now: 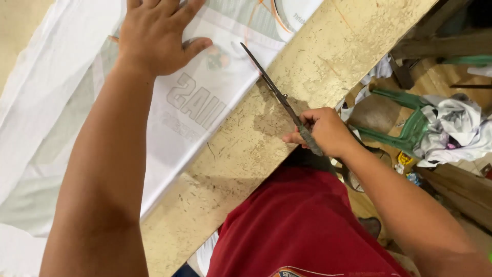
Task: Cutting out garment patterns from a sheet of white fabric using large scissors on a cutting table.
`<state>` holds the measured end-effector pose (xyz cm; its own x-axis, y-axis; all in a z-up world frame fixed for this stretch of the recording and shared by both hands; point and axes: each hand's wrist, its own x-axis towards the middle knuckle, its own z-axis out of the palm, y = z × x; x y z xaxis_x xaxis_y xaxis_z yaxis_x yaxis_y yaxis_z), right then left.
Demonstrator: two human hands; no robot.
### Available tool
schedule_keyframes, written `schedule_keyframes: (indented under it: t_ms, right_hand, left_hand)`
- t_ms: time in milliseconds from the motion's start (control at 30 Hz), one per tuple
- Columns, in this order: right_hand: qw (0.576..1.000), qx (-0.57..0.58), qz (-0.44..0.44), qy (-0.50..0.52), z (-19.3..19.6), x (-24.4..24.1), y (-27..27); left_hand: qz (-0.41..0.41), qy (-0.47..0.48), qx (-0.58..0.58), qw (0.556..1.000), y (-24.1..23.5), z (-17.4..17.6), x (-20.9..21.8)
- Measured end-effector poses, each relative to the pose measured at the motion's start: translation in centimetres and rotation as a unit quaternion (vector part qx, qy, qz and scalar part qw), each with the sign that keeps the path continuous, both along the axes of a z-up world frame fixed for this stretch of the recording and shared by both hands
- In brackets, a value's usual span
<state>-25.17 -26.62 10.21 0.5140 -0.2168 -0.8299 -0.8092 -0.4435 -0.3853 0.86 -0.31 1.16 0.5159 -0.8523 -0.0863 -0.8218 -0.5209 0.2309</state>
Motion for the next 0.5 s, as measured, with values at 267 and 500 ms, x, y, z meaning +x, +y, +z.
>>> schedule_keyframes:
  t_ms: [267,500]
  right_hand:
    - [0.998,0.004,-0.067,-0.014,-1.7,-1.9,1.5]
    - [0.988,0.034,-0.135,0.074,1.1,0.4,3.8]
  left_hand:
    - [0.001,0.044,-0.091,0.995,0.8,0.0,-0.5]
    - [-0.005,0.085,-0.078,0.993,0.4,1.5,-0.3]
